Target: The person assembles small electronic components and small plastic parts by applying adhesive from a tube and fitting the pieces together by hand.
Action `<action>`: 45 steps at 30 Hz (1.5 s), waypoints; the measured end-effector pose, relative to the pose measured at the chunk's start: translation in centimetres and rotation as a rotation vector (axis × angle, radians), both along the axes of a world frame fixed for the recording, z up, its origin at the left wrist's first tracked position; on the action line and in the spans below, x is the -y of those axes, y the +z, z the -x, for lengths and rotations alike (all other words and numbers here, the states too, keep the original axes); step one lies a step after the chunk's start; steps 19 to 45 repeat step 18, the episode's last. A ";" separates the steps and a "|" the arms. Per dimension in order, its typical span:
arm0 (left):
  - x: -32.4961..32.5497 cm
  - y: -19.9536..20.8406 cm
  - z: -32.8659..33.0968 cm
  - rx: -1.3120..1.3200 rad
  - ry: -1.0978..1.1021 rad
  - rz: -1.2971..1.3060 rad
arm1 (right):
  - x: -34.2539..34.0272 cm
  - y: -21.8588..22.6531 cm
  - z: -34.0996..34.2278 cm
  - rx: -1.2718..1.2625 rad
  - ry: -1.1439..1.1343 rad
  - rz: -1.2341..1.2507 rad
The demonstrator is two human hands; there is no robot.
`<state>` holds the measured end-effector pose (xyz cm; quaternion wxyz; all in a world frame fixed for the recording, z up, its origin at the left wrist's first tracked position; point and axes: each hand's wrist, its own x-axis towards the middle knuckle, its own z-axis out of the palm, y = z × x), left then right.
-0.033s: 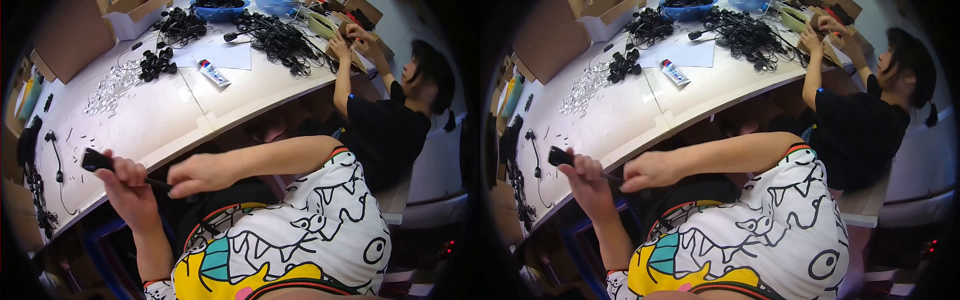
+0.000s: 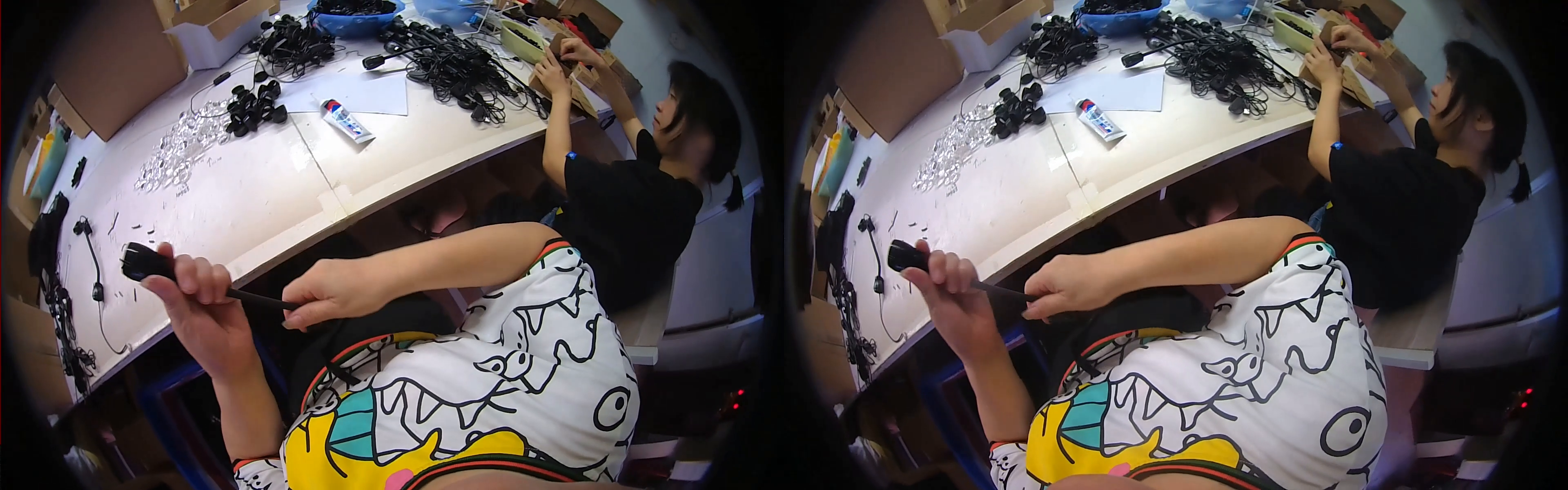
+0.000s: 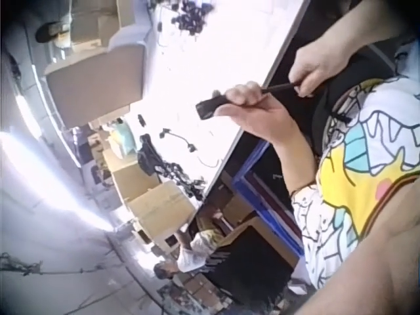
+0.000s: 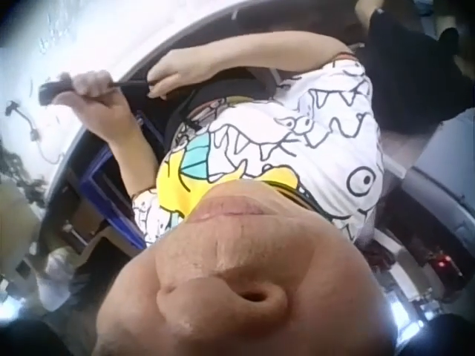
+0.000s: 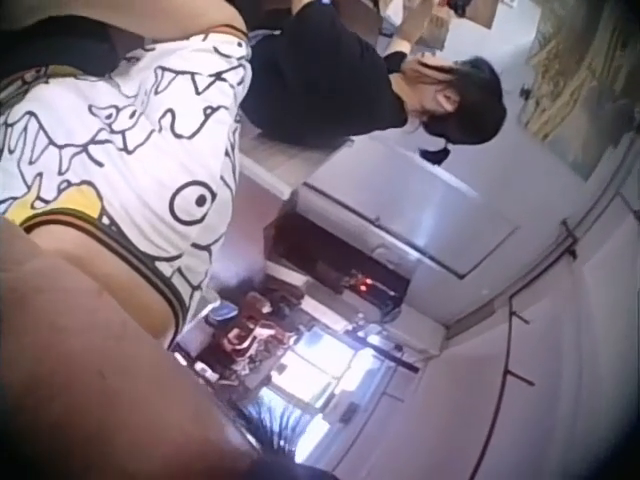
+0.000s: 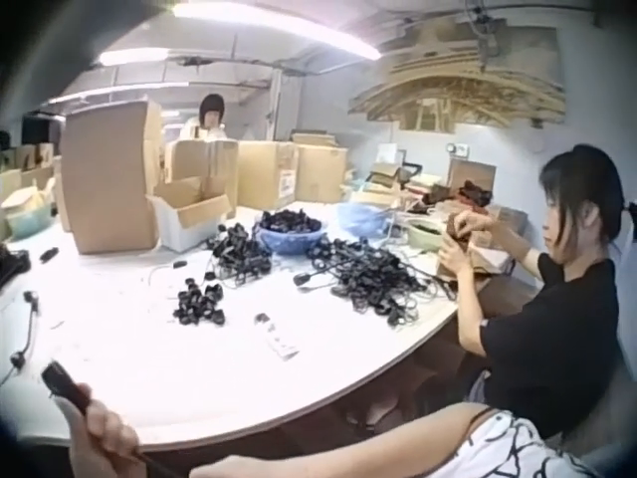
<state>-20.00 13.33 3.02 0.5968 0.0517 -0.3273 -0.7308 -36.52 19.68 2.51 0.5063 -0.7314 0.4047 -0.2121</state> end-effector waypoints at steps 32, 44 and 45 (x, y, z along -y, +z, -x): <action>0.4 -1.6 1.5 0.367 -0.189 -0.119 | 10.9 29.1 25.3 0.655 -0.713 0.411; 0.4 -1.6 1.5 0.367 -0.189 -0.119 | 10.9 29.1 25.3 0.655 -0.713 0.411; 0.4 -1.6 1.5 0.367 -0.189 -0.119 | 10.9 29.1 25.3 0.655 -0.713 0.411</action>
